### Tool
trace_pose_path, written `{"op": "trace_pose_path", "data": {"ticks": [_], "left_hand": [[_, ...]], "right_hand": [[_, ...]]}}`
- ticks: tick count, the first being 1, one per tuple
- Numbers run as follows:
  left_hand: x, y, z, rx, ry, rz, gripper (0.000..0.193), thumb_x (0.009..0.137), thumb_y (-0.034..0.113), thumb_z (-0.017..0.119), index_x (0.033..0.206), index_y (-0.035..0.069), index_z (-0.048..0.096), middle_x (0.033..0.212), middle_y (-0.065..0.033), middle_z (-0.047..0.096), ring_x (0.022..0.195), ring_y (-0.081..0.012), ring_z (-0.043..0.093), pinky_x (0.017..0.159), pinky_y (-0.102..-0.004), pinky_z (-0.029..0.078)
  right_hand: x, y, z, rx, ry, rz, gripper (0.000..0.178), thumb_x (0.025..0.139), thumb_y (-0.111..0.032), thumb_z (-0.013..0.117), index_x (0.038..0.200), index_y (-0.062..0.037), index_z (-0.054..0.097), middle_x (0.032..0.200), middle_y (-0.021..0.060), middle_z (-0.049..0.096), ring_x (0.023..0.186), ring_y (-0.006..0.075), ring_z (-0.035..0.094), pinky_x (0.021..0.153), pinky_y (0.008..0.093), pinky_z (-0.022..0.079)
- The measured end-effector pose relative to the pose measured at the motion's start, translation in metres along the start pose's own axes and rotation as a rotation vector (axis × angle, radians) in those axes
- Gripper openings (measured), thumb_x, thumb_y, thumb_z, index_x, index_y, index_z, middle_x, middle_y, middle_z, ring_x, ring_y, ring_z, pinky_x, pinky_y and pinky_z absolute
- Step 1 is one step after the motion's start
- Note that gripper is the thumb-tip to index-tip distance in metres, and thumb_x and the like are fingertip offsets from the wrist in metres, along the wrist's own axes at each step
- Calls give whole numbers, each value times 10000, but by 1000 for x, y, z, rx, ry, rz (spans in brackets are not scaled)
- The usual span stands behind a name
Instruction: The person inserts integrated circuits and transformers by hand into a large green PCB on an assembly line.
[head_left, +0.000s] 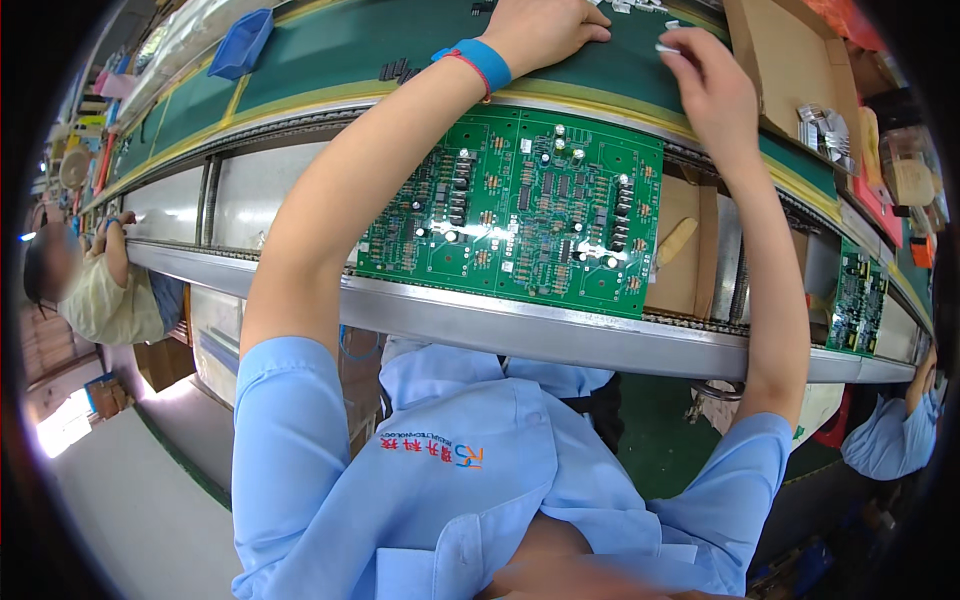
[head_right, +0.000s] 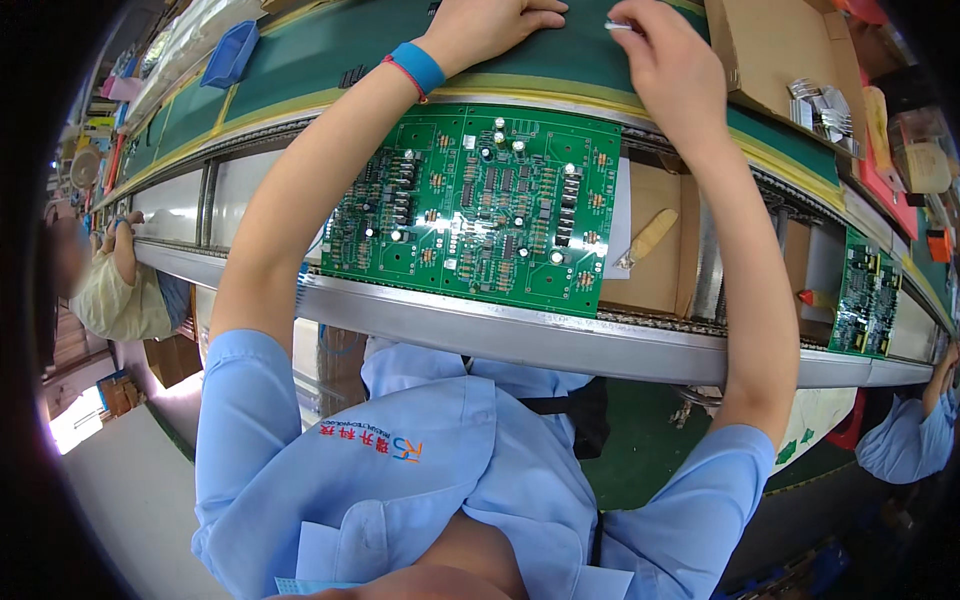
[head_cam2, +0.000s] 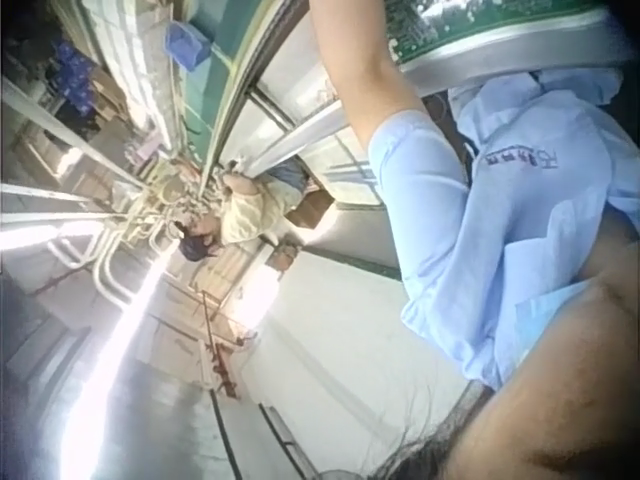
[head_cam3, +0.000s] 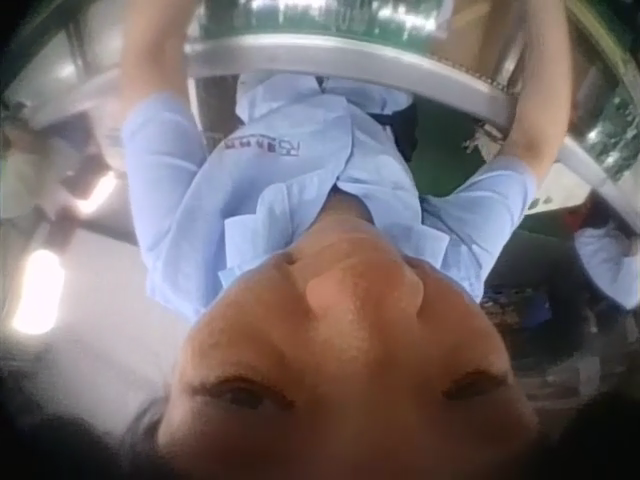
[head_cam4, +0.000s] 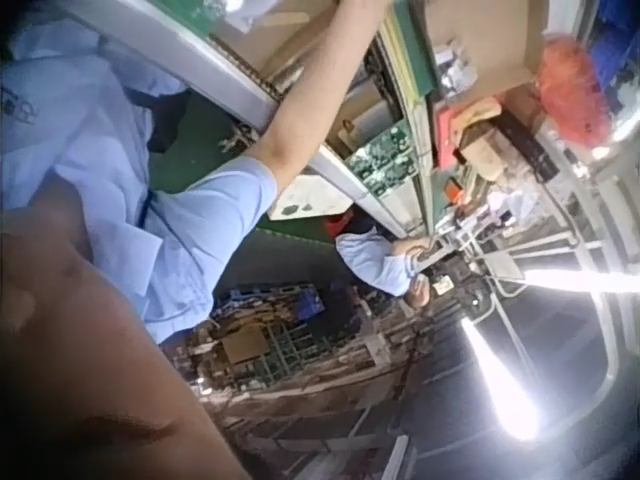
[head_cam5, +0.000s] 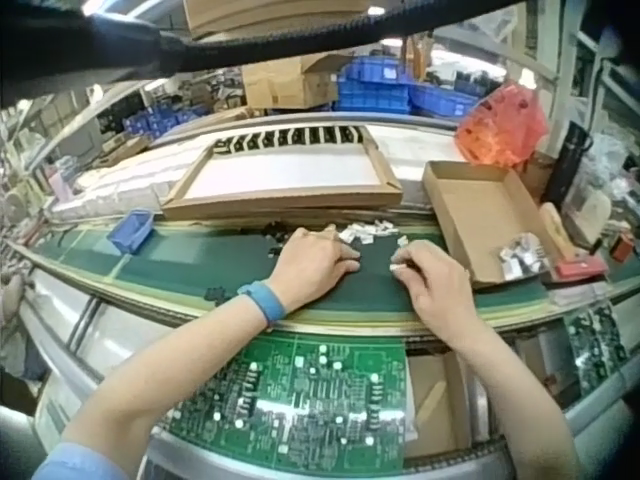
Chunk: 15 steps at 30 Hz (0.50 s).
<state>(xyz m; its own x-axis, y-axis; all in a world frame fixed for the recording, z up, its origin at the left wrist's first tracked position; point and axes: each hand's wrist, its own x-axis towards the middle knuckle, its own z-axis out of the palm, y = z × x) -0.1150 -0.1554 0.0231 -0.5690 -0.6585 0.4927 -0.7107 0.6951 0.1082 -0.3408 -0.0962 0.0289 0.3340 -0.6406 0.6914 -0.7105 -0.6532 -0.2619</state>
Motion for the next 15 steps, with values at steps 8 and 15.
{"op": "trace_pose_path", "data": {"ticks": [8,15], "left_hand": [[-2,-6,-28,-251,-174,-340,296,800,275,762,929,19,686,887,-186,716,857,-357,685,750,-439,540],[-9,-9,-41,-229,-221,-293,196,806,158,655,914,-6,658,832,-197,694,823,-364,674,734,-434,539]], "right_hand": [[-48,-29,-60,812,-450,694,159,980,-119,579,1068,-56,696,881,-44,599,763,34,502,695,191,423],[-53,-49,-64,884,-669,846,238,961,-152,607,1170,-42,586,793,-51,553,702,32,506,634,187,416]]}}
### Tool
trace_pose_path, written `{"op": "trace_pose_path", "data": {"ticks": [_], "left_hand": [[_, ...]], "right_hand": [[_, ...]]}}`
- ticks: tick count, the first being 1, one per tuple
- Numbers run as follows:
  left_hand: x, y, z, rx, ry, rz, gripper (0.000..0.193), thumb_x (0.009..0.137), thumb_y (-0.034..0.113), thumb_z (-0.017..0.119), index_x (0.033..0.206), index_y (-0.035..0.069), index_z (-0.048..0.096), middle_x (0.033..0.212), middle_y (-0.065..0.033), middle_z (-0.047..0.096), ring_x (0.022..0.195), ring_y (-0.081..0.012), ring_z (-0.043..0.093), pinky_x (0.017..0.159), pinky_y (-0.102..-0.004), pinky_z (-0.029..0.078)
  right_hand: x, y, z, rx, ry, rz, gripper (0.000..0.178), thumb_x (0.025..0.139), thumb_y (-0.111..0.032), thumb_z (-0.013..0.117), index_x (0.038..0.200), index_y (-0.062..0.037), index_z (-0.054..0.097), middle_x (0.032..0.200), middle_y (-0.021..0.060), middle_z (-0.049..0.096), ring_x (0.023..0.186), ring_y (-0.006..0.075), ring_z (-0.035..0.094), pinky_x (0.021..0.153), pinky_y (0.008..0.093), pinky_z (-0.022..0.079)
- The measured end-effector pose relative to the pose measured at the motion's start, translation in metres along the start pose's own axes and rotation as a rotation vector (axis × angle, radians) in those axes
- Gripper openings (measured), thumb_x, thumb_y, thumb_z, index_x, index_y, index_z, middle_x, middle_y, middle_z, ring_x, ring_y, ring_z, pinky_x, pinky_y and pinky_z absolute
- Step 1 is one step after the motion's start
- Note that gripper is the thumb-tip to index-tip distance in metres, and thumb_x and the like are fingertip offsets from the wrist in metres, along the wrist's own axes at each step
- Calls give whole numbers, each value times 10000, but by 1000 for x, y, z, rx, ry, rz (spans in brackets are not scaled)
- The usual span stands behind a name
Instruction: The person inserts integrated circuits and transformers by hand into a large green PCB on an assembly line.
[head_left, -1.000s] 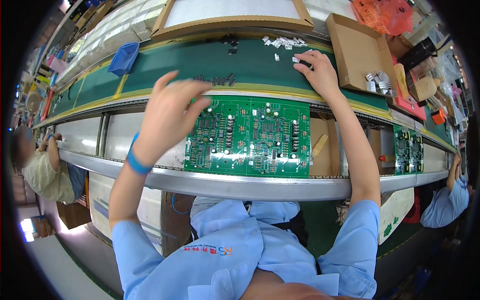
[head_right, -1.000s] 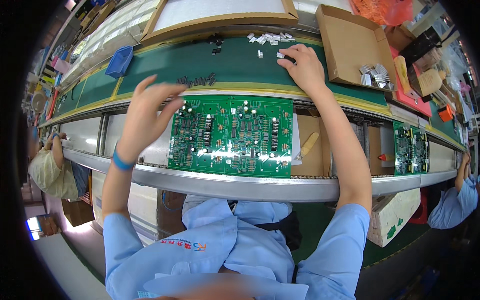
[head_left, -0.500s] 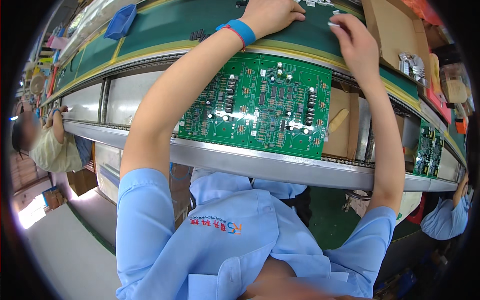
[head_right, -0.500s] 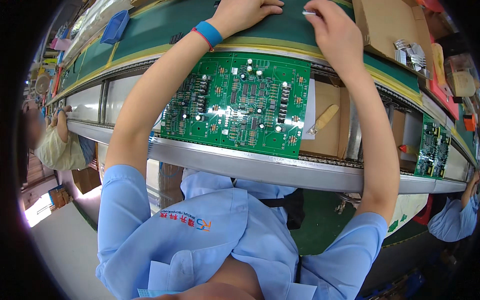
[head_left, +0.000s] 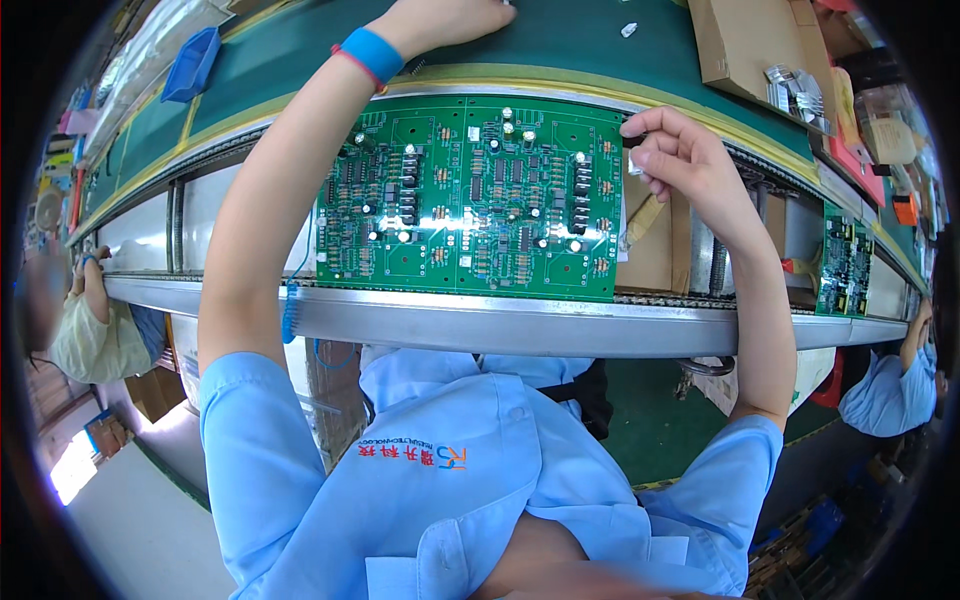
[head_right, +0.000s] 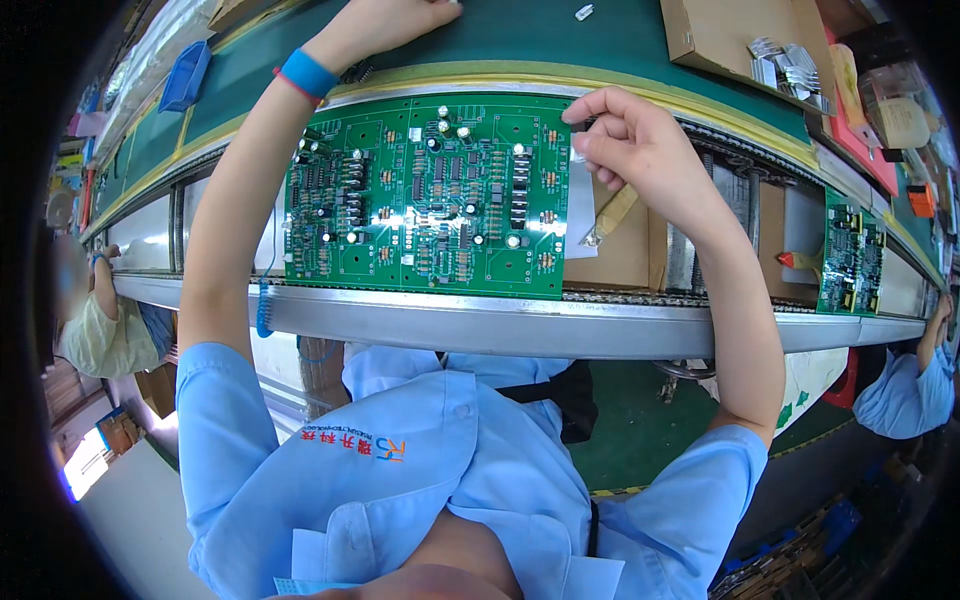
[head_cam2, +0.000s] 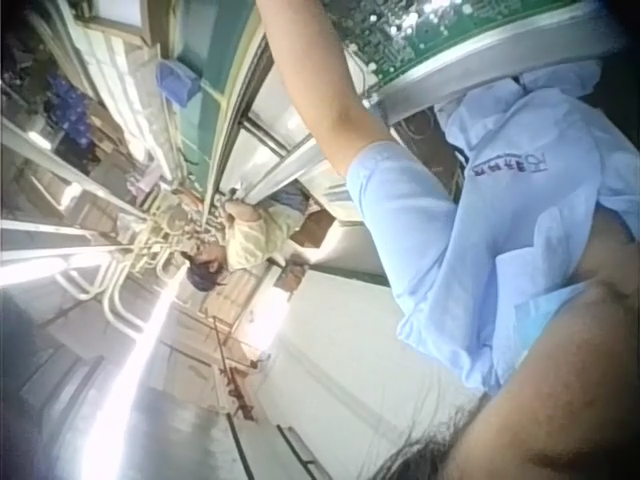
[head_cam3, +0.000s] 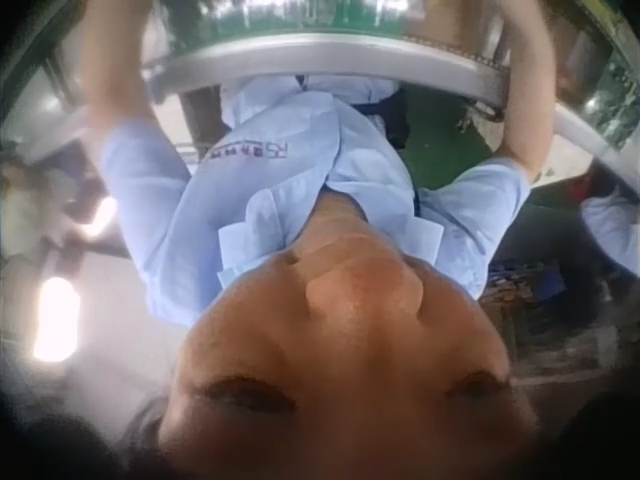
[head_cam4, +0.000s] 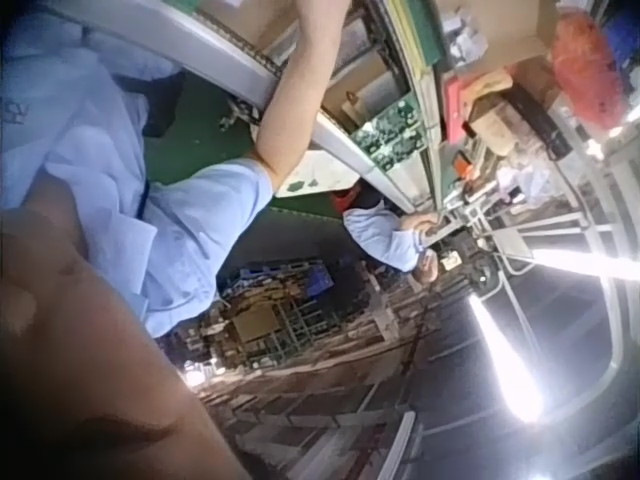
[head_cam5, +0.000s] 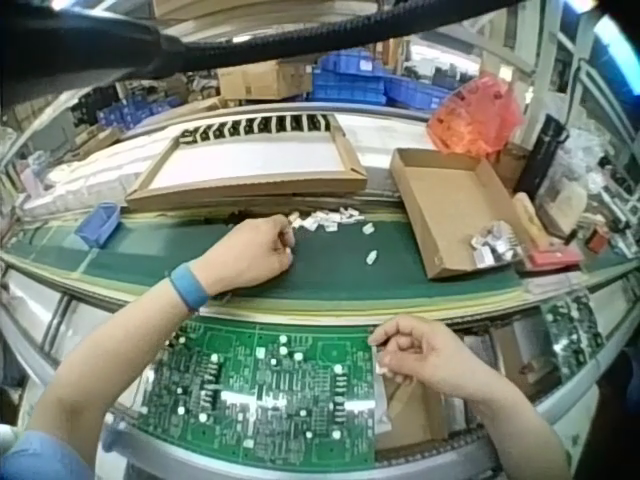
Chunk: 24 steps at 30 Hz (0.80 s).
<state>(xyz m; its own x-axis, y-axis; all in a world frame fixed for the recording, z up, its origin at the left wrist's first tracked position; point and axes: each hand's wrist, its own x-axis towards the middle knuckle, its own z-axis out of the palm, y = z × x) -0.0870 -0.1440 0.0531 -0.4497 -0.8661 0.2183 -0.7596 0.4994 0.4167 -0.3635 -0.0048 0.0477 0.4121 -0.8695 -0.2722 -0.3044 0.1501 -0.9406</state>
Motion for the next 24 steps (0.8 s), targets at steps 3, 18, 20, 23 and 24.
{"op": "trace_pose_path", "data": {"ticks": [3,18,20,23,24], "left_hand": [[-21,9,-10,27,-10,-27,160,813,98,600,927,-12,618,790,-194,676,776,-374,660,715,-444,529],[-39,9,-22,-233,-51,-156,228,849,132,651,991,-45,681,878,-202,692,810,-361,668,728,-427,532],[-50,22,-35,-329,-80,-193,219,846,135,664,983,-34,688,880,-199,694,810,-354,672,724,-418,533],[-80,15,-42,-323,-64,-55,208,842,149,715,997,12,703,860,-135,662,778,-272,642,712,-366,514],[-90,12,-42,-225,-21,125,215,842,161,752,1019,47,711,838,-72,628,746,-198,608,704,-323,494]], "right_hand": [[1,1,6,15,32,48,215,937,-126,626,1135,-59,577,736,-49,572,675,33,529,621,195,443],[-1,-5,25,-174,134,5,213,891,-51,639,1075,-15,538,706,6,556,643,73,512,615,250,432],[-1,-1,24,-281,143,-70,215,889,-60,646,1074,-24,541,694,10,555,637,84,516,613,252,433],[0,-4,26,-368,142,-88,209,894,-101,668,1058,-33,556,684,13,556,637,93,524,613,264,440],[1,-7,24,-360,139,-89,209,894,-101,668,1058,-33,556,684,13,556,637,93,524,613,264,440]]}}
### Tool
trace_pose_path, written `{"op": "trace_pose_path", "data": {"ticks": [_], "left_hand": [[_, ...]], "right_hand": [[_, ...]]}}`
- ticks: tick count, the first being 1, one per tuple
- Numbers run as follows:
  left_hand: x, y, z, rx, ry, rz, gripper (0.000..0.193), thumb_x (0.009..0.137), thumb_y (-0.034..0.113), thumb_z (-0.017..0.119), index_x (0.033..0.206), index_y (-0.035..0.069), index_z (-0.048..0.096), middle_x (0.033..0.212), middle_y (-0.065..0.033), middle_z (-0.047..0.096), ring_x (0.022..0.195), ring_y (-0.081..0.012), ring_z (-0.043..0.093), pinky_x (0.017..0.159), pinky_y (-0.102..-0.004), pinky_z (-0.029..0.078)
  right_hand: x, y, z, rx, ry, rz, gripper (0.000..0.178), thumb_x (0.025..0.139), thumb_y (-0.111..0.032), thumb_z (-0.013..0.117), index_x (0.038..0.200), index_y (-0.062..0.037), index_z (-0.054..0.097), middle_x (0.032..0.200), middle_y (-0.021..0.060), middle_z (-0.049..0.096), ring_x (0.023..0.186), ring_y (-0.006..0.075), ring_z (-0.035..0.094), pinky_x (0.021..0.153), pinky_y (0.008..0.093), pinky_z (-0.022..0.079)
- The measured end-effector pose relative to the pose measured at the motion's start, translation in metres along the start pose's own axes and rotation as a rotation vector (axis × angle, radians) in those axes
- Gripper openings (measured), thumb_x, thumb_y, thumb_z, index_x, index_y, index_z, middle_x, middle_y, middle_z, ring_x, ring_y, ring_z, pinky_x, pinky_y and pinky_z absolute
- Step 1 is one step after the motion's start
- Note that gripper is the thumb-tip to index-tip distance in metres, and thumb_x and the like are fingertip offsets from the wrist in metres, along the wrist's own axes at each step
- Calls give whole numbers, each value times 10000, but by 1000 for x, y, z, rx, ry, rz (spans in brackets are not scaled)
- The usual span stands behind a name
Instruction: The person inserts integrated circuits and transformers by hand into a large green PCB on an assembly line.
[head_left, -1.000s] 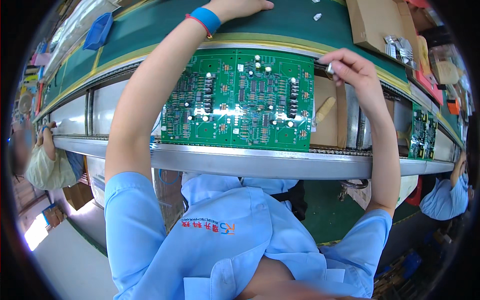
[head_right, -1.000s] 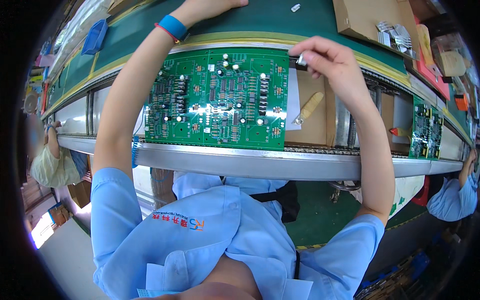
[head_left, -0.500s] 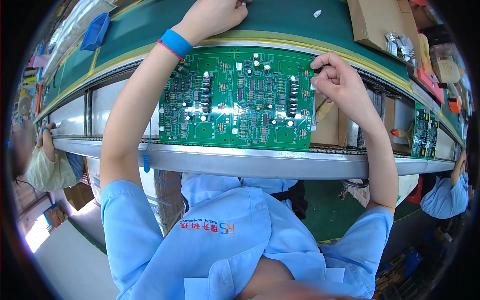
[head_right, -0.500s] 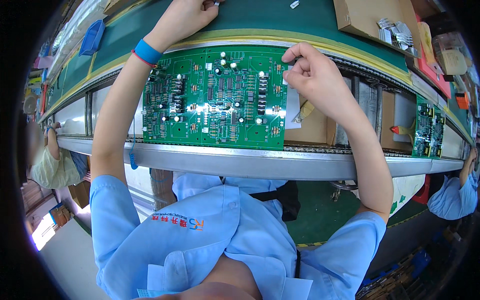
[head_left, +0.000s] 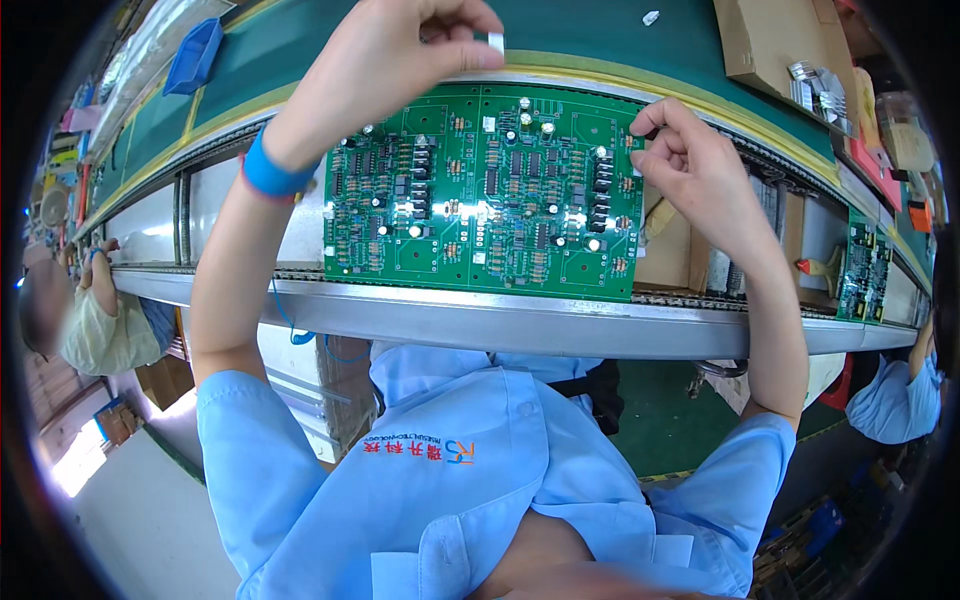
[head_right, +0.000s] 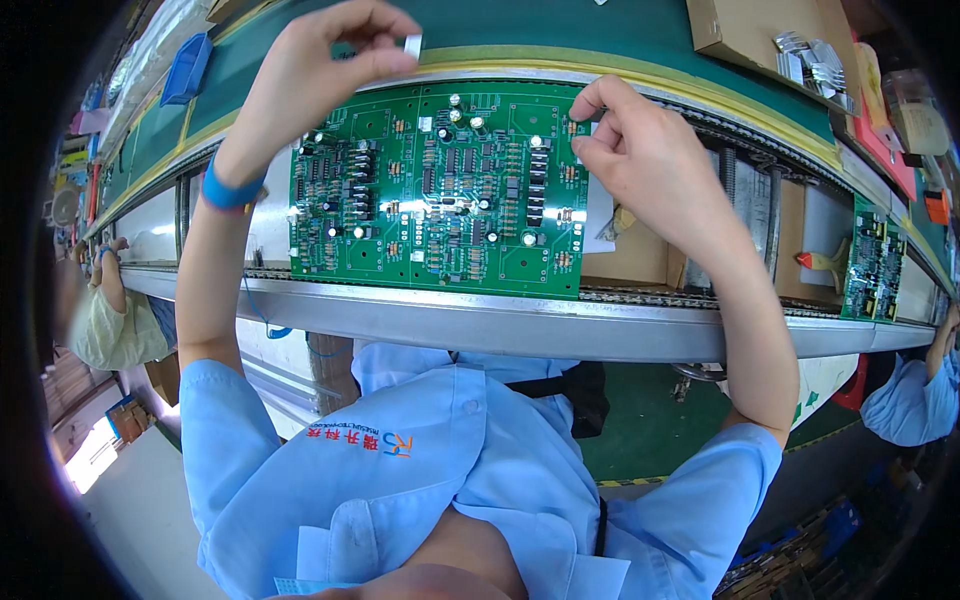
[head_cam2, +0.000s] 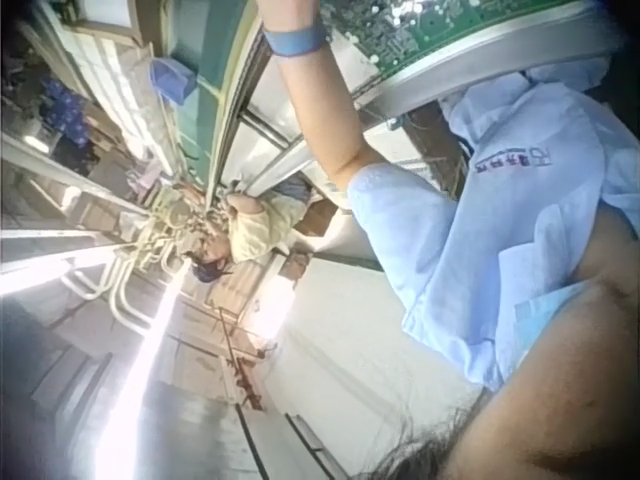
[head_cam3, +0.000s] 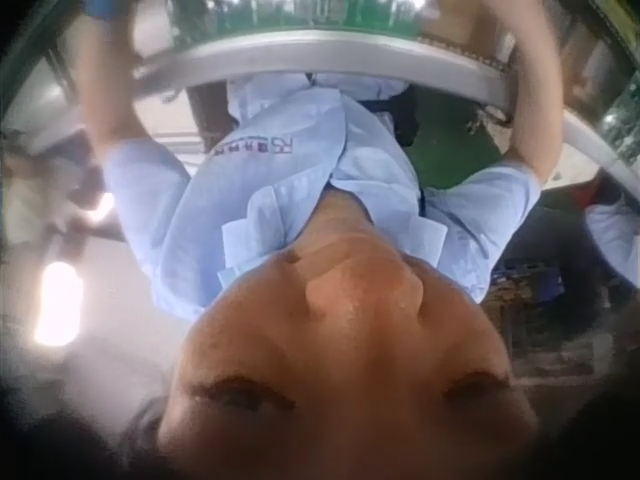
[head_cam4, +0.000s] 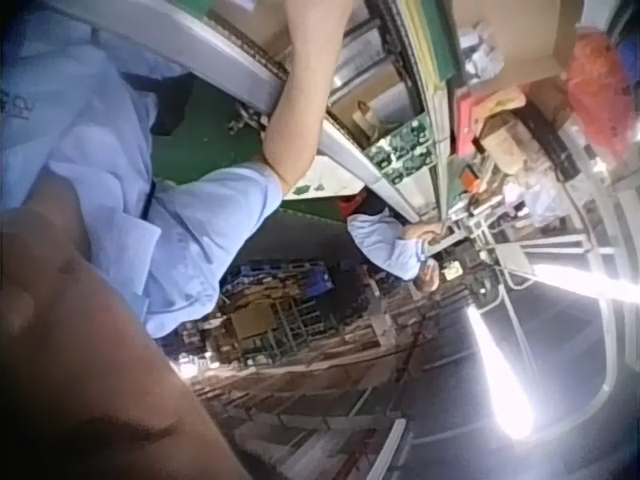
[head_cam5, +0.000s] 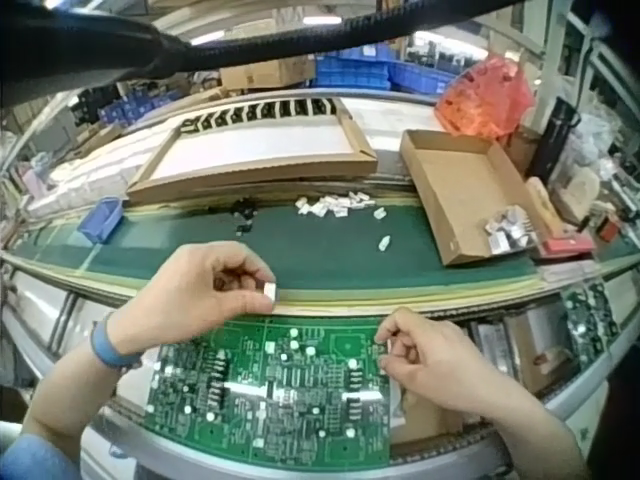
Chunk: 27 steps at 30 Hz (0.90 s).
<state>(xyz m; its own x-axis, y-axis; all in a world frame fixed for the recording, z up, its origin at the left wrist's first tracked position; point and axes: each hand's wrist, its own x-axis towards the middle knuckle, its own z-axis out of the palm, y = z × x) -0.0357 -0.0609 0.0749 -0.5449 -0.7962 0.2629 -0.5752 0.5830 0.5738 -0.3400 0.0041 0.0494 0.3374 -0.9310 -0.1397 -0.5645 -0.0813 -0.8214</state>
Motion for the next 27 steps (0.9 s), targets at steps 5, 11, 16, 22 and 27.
{"op": "trace_pose_path", "data": {"ticks": [5,11,16,22,27], "left_hand": [[-37,45,5,176,-119,30,182,788,108,777,942,54,695,778,-44,580,709,-185,561,787,-321,429],[-52,44,19,414,-71,64,175,771,131,779,913,70,696,768,-52,601,758,-230,607,866,-380,411],[-49,45,17,448,-115,59,172,772,131,777,911,66,699,769,-54,608,766,-241,612,882,-390,414],[-41,50,16,504,-183,91,195,768,136,783,935,64,713,767,-58,616,757,-246,615,893,-395,417],[-20,38,-2,310,-204,54,246,761,149,801,975,48,735,781,-81,666,637,-217,599,697,-360,483]], "right_hand": [[40,18,-26,-247,327,-247,218,934,-244,666,1047,-65,613,764,1,596,665,100,549,614,270,444],[67,5,-20,-768,563,-257,304,872,-210,699,1138,-76,634,1022,130,609,909,340,636,775,425,528],[70,12,-18,-744,581,-274,270,869,-219,693,1112,-112,643,987,114,607,874,352,644,744,442,533],[88,17,-23,-661,539,-309,165,876,-216,681,976,-86,702,982,109,634,899,326,656,767,420,535],[93,18,-24,-535,573,-289,181,888,-219,664,942,-54,714,986,120,651,932,326,652,802,421,526]]}}
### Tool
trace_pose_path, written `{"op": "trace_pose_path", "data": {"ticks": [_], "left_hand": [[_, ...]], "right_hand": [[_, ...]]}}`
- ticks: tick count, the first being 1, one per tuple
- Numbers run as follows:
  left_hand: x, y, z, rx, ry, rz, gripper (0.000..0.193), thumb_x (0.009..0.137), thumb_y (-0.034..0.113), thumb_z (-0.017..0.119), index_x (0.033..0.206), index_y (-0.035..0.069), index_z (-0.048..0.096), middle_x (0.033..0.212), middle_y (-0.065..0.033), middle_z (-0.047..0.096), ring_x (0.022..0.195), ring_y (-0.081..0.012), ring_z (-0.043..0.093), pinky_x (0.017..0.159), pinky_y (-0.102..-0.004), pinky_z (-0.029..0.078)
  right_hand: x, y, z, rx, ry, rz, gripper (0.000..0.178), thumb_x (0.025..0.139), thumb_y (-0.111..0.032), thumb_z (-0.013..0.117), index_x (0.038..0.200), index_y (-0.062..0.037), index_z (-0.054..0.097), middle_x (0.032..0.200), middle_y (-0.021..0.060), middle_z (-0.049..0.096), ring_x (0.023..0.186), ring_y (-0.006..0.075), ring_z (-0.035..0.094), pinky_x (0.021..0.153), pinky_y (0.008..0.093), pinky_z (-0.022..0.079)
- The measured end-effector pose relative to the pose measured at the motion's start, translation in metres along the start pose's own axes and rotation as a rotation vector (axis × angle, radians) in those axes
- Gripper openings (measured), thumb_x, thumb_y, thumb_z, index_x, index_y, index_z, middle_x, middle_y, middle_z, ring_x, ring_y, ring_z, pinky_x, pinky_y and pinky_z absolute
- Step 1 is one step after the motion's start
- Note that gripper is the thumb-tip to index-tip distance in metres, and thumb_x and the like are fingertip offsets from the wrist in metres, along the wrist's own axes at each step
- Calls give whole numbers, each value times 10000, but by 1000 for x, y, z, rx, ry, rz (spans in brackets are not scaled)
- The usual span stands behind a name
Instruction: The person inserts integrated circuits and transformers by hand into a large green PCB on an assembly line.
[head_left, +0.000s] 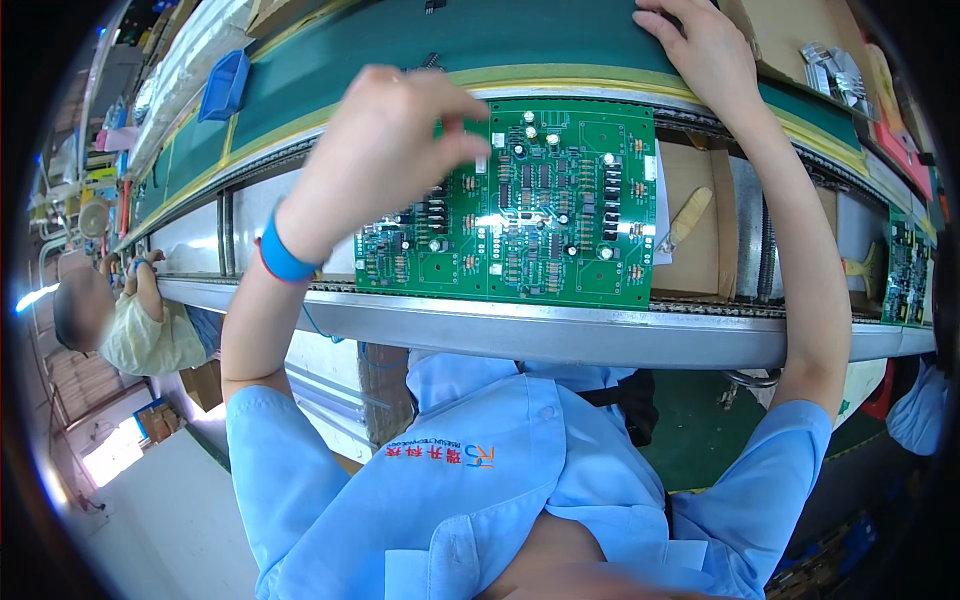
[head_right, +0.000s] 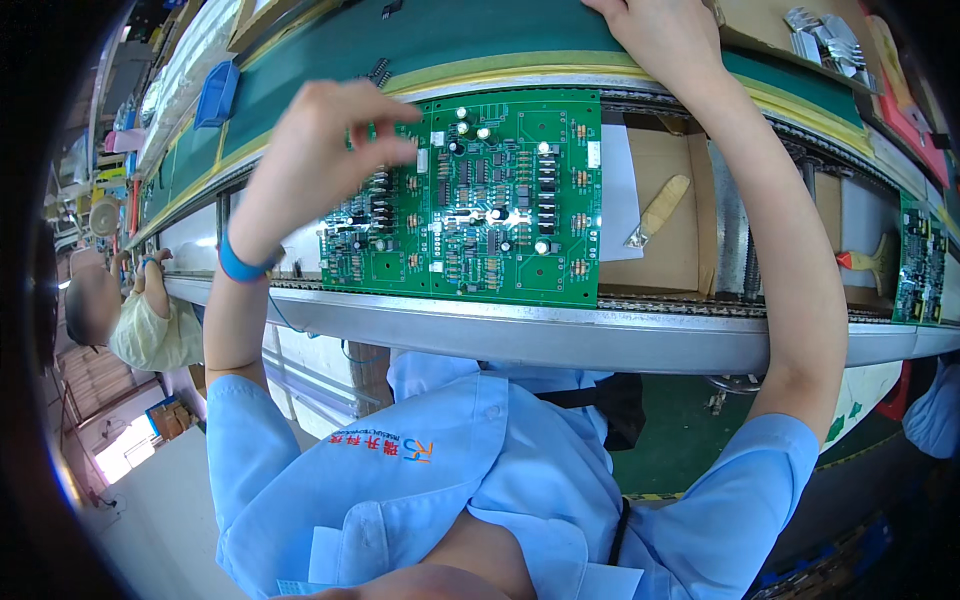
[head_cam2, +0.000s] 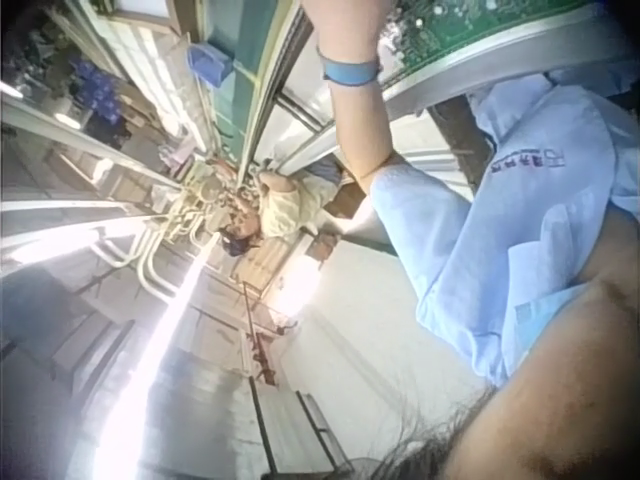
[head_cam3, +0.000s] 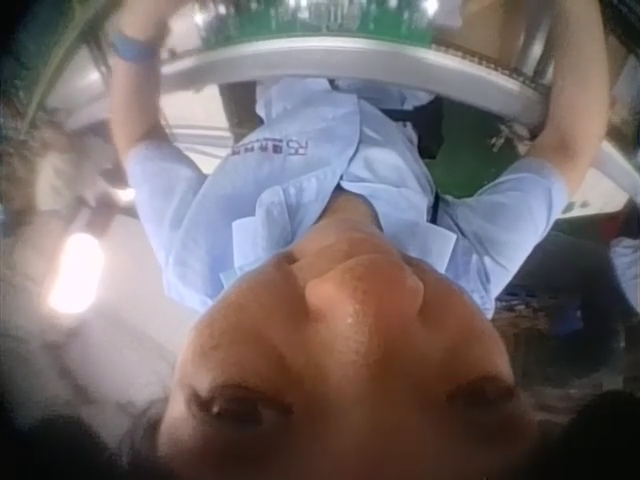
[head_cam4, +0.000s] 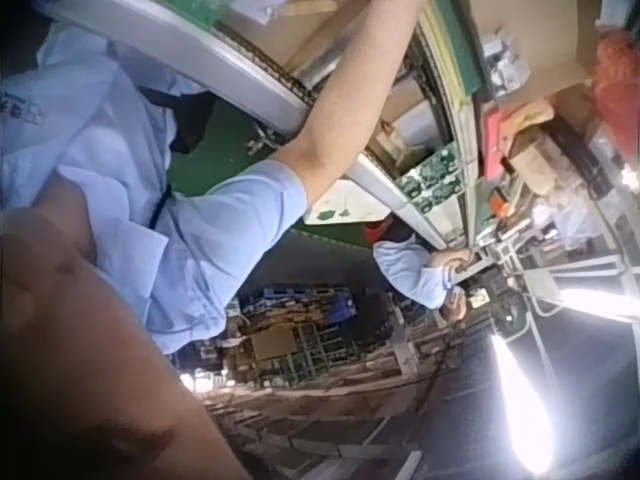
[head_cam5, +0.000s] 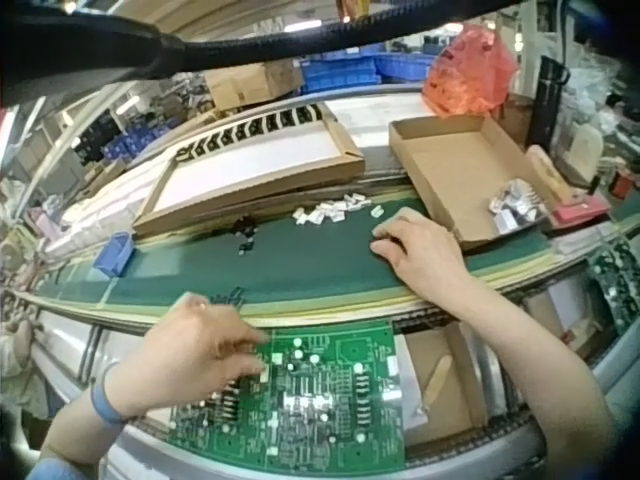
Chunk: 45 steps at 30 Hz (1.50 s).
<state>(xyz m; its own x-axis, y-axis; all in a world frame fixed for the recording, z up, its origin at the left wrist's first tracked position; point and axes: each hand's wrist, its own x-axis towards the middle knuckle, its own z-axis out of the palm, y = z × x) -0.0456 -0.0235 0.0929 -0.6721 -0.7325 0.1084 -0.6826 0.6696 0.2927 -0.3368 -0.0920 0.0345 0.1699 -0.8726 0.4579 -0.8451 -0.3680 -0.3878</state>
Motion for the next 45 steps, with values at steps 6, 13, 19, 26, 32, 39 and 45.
{"op": "trace_pose_path", "data": {"ticks": [6,13,19,26,32,39,45], "left_hand": [[103,-38,3,163,170,-363,183,854,160,676,963,27,737,920,-181,707,830,-346,679,759,-420,535],[142,-79,47,179,395,-164,195,858,244,688,956,93,762,893,-150,723,887,-331,677,793,-440,532],[141,-98,32,10,259,-414,307,785,276,785,947,21,728,914,-187,726,869,-337,698,782,-410,558],[91,-53,-6,-75,202,-254,234,880,102,676,1073,-28,707,861,-195,716,776,-279,699,713,-370,548],[-4,-30,-25,-321,224,-147,222,1000,172,602,1142,21,681,933,-69,715,833,-124,678,726,-249,532],[-61,28,-14,-644,79,-291,171,1003,77,543,1115,25,661,711,-1,577,646,-62,549,591,-214,443],[-74,38,6,-721,16,-351,197,993,107,593,1138,-16,645,873,-49,650,746,-102,626,698,-233,488]], "right_hand": [[2,43,25,-34,56,-83,187,901,-224,668,1009,-71,679,928,96,658,860,278,652,769,388,521],[-3,34,22,76,8,10,184,920,-280,658,1021,-127,672,968,47,652,875,258,667,781,393,520],[-2,38,21,5,-36,-35,203,916,-294,659,1025,-123,658,949,39,646,859,270,654,771,415,519],[-9,15,2,155,34,36,188,881,-156,682,1022,-32,665,790,163,655,782,336,660,708,403,520],[-36,-28,-67,764,-337,398,198,1006,-184,579,1082,-6,618,961,101,689,760,152,664,583,188,523],[-131,-59,-76,818,-470,352,136,1008,-184,590,983,-50,591,662,-36,519,588,32,452,547,204,354],[-151,-70,-67,724,-524,501,121,1010,-127,507,1106,-54,525,605,44,543,569,124,522,551,307,396]]}}
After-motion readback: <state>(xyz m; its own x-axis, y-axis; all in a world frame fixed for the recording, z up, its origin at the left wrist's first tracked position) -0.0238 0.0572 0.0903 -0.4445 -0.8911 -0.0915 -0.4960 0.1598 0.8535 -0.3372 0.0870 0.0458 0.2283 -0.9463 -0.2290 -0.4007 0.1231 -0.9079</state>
